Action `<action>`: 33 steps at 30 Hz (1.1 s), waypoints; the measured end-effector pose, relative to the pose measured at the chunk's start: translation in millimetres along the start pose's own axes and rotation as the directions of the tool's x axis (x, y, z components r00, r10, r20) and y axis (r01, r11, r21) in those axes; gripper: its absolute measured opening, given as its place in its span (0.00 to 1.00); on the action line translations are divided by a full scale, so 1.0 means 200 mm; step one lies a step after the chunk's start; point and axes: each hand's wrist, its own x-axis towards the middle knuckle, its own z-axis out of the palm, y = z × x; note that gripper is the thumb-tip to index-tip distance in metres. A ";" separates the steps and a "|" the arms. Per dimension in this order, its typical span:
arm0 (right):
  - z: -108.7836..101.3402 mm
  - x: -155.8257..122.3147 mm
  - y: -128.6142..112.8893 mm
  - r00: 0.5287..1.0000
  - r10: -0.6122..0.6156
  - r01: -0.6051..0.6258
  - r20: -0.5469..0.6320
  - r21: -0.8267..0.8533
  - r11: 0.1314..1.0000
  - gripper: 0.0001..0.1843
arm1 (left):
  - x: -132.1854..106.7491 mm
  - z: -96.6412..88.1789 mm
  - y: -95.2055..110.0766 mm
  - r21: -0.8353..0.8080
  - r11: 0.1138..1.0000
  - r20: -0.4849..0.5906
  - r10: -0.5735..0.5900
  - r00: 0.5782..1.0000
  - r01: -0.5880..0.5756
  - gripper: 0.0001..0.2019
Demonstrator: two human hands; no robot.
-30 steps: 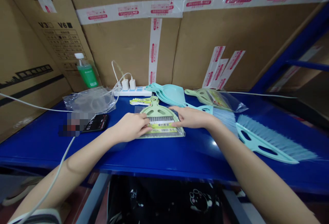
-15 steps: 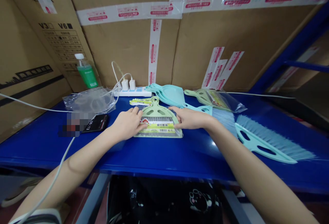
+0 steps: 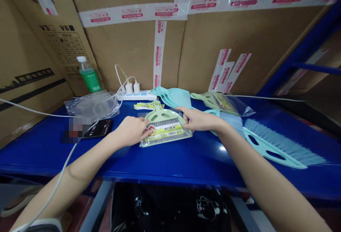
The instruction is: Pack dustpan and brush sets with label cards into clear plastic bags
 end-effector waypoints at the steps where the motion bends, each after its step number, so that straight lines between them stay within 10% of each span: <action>1: 0.00 0.00 0.01 1.000 -0.002 0.002 0.001 0.028 1.000 0.43 | 0.00 0.00 0.00 -0.008 1.000 -0.001 0.010 1.000 -0.010 0.19; 19: 0.04 0.11 0.07 0.928 0.107 0.013 -0.356 0.319 0.948 0.19 | -0.01 0.00 0.01 -0.177 0.964 -0.050 0.190 0.980 -0.196 0.17; 33: 0.12 0.17 0.04 0.960 0.183 0.125 -0.213 0.906 0.404 0.19 | -0.02 0.00 0.03 -0.284 0.906 -0.086 0.301 0.950 -0.313 0.12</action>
